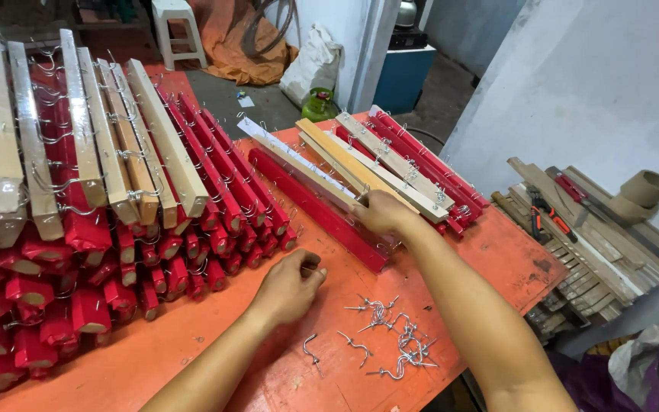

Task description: Assembling coat hangers by inserting metal hooks into wooden and plastic bars and securing them with pliers.

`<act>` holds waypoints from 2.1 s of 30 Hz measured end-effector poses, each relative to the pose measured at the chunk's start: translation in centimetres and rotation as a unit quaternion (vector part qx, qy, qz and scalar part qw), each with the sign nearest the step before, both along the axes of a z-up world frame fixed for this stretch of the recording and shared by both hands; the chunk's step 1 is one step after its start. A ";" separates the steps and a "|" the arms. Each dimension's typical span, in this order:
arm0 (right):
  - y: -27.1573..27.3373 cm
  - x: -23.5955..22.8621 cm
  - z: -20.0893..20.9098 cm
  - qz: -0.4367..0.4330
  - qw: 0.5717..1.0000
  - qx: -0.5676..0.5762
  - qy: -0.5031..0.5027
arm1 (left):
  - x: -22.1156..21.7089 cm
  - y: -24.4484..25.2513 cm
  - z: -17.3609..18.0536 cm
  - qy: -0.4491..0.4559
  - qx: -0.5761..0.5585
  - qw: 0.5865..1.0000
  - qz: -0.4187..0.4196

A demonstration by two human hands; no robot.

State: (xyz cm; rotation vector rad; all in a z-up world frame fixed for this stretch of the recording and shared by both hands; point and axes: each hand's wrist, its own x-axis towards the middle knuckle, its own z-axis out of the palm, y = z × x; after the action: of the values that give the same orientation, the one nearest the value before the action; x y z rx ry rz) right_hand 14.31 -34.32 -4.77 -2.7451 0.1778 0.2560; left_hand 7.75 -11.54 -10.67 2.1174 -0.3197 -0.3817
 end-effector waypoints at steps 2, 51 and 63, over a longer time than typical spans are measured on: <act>-0.9 0.0 -0.4 0.005 1.000 0.018 -0.009 | 0.0 0.1 0.0 -0.002 0.000 1.000 0.001; 16.7 -20.5 2.5 0.080 0.654 0.732 -0.172 | -19.2 12.8 8.9 -0.585 0.327 0.699 0.248; 17.5 -20.6 3.2 0.132 0.767 0.627 -0.036 | -25.1 17.6 10.9 -0.464 0.127 0.867 0.133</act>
State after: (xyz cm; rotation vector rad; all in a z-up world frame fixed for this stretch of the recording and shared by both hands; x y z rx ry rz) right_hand -6.27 -16.77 -1.58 -1.4035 -0.3150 0.2172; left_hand -17.38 6.11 0.24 2.4342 -0.5265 0.8432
